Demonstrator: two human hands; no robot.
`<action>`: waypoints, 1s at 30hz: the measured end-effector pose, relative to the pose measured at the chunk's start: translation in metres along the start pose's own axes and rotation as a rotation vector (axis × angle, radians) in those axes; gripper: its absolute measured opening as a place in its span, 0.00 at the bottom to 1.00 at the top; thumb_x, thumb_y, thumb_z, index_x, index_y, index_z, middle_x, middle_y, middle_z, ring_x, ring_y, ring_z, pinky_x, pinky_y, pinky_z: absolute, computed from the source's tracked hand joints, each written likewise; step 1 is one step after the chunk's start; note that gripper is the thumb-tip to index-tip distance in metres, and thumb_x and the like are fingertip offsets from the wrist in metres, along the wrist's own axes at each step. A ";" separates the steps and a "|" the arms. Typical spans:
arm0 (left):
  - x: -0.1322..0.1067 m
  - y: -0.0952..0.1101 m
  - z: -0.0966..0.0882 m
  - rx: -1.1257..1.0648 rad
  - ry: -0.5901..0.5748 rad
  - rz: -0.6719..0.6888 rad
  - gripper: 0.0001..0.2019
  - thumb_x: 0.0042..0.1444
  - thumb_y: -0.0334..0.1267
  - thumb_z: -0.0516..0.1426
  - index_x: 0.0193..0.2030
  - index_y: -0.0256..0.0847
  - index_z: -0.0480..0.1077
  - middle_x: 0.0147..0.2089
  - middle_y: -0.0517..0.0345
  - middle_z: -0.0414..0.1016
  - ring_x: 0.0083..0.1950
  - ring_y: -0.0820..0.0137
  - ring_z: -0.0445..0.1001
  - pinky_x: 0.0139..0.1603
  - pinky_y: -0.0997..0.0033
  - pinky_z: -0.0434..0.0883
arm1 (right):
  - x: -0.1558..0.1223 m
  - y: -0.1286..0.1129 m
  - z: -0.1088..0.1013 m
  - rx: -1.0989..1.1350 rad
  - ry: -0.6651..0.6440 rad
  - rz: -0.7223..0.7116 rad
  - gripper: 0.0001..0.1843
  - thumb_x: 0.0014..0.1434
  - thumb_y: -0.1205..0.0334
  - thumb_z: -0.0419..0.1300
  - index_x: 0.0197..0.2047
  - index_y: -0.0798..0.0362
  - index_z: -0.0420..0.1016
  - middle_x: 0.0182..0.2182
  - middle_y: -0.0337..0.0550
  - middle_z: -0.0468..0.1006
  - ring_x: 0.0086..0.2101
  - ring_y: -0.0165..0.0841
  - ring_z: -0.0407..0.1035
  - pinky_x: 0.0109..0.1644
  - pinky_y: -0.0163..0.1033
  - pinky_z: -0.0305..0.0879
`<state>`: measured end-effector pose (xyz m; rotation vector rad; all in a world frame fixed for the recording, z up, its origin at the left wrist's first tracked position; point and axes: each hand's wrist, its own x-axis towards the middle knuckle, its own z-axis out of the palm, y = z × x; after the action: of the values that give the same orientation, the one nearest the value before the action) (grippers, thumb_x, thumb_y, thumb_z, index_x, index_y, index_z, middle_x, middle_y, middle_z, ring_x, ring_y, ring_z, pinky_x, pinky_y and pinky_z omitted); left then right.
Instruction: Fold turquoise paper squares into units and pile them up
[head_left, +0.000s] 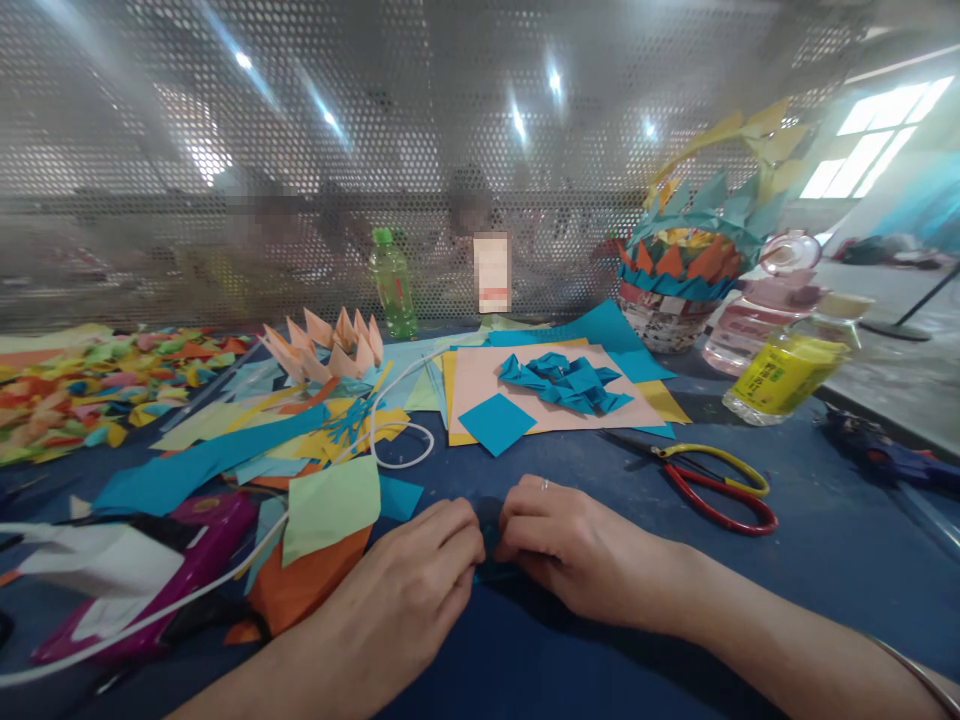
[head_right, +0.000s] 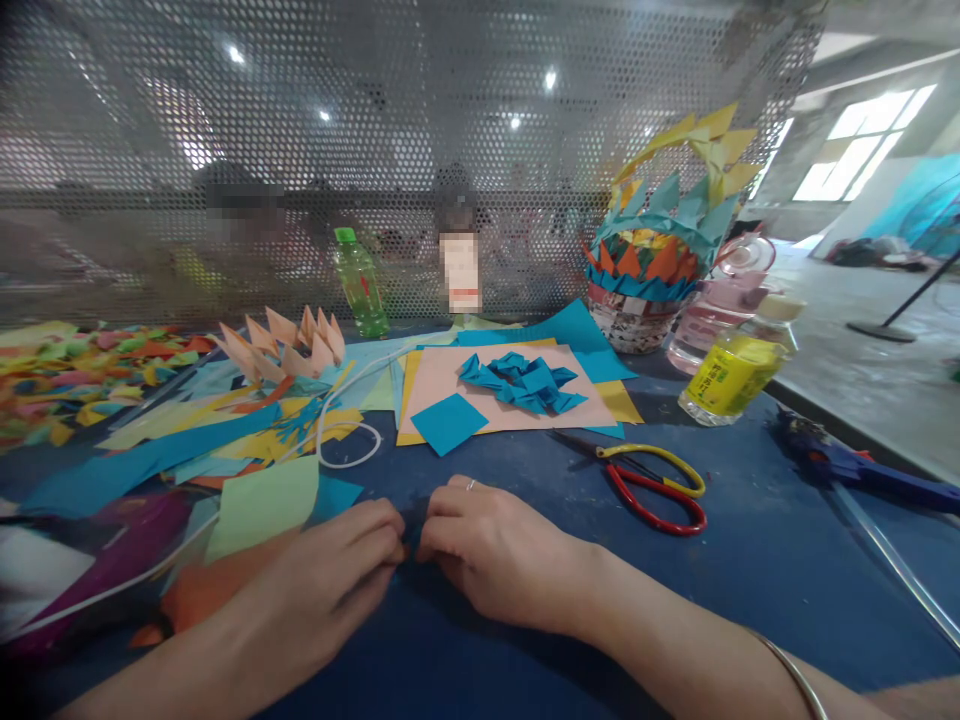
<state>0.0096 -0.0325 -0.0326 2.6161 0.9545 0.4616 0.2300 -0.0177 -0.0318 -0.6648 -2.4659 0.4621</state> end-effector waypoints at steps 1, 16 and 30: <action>-0.001 0.000 0.000 0.030 -0.016 0.013 0.12 0.61 0.20 0.47 0.35 0.41 0.65 0.39 0.59 0.66 0.40 0.69 0.66 0.44 0.69 0.65 | 0.000 0.000 0.000 -0.014 -0.011 -0.001 0.11 0.56 0.80 0.54 0.35 0.59 0.75 0.32 0.46 0.73 0.35 0.32 0.64 0.38 0.35 0.63; -0.005 0.013 -0.003 0.179 -0.041 0.012 0.21 0.48 0.16 0.44 0.42 0.40 0.67 0.43 0.53 0.67 0.47 0.63 0.66 0.51 0.61 0.68 | -0.002 -0.010 -0.005 -0.120 -0.112 -0.002 0.16 0.50 0.79 0.51 0.37 0.59 0.76 0.35 0.48 0.73 0.36 0.34 0.66 0.39 0.37 0.67; -0.007 0.008 0.015 0.541 0.035 0.105 0.18 0.47 0.16 0.45 0.37 0.35 0.69 0.36 0.49 0.69 0.41 0.59 0.69 0.38 0.62 0.71 | -0.003 -0.014 0.002 -0.427 -0.162 -0.033 0.08 0.52 0.76 0.55 0.27 0.57 0.72 0.28 0.46 0.70 0.30 0.34 0.60 0.32 0.38 0.60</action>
<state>0.0151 -0.0457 -0.0443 3.1607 1.0779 0.3051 0.2257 -0.0310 -0.0280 -0.7763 -2.7533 -0.0328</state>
